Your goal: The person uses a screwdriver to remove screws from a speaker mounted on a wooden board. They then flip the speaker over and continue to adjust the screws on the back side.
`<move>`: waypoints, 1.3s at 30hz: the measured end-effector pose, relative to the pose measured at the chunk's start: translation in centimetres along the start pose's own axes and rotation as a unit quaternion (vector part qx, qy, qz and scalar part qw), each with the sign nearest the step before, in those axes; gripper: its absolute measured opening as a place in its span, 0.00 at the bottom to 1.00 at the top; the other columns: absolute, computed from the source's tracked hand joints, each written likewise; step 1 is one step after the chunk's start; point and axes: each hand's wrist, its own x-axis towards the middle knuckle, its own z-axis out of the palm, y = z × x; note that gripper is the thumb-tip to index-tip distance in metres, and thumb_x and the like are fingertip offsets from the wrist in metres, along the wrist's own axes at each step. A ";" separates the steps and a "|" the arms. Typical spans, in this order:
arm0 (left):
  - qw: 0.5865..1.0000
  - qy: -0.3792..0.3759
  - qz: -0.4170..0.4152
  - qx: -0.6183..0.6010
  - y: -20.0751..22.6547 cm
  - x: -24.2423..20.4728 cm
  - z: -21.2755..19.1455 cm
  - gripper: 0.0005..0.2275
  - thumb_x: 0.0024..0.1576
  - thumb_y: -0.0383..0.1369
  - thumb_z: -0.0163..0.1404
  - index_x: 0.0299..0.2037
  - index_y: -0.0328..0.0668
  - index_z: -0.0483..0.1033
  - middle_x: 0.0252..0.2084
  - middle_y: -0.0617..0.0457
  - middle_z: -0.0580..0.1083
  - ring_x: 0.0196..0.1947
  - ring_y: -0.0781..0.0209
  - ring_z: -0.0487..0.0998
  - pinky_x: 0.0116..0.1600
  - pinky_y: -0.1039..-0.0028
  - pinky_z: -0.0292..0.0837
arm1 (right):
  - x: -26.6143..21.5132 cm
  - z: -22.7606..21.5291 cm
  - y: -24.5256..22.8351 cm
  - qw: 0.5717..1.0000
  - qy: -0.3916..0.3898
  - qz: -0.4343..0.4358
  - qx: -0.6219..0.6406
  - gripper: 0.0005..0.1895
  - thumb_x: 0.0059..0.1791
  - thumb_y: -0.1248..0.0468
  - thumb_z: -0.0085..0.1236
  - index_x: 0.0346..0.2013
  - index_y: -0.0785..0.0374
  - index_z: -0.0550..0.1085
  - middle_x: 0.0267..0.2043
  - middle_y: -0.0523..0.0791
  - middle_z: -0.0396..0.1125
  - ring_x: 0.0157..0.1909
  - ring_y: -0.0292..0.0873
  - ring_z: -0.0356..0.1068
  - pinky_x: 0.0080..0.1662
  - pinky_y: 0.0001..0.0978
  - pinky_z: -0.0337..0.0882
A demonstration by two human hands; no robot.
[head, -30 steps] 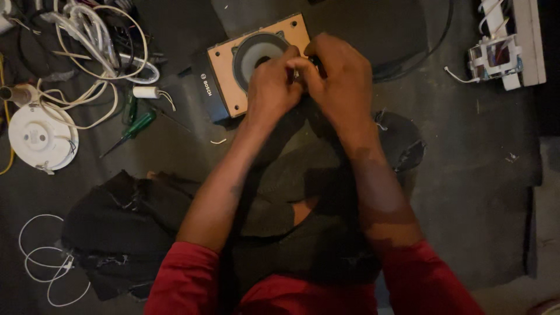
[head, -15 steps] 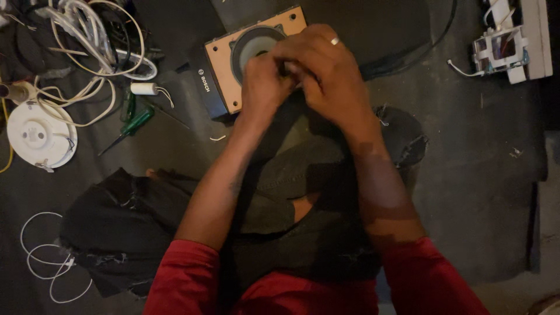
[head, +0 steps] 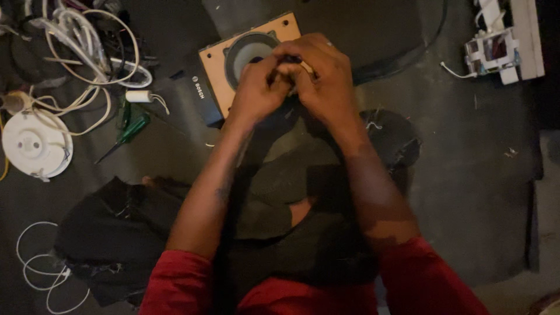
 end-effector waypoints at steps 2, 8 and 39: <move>1.000 0.008 0.016 0.009 0.2 0.0 0.1 0.12 0.55 0.26 0.53 0.49 0.35 0.77 0.29 0.37 0.76 0.29 0.39 0.80 0.37 0.56 0.73 | 0.1 0.0 0.1 0.997 0.003 0.072 0.042 0.11 0.52 0.72 0.59 0.49 0.64 0.79 0.48 0.47 0.76 0.51 0.46 0.77 0.53 0.36 0.76; 0.986 0.076 0.145 0.028 -1.0 0.0 1.6 0.12 0.53 0.21 0.49 0.47 0.32 0.74 0.37 0.37 0.79 0.37 0.35 0.81 0.42 0.54 0.75 | -0.1 0.0 0.5 1.000 0.000 0.013 0.012 0.13 0.54 0.70 0.61 0.53 0.63 0.79 0.52 0.48 0.76 0.57 0.47 0.75 0.60 0.40 0.72; 0.996 -0.008 0.077 0.042 -1.8 0.1 0.3 0.08 0.57 0.32 0.57 0.45 0.41 0.80 0.31 0.42 0.79 0.30 0.46 0.83 0.38 0.59 0.75 | -0.5 0.4 -1.4 0.986 0.050 0.154 0.047 0.22 0.47 0.81 0.56 0.49 0.57 0.82 0.42 0.44 0.69 0.44 0.38 0.73 0.46 0.27 0.76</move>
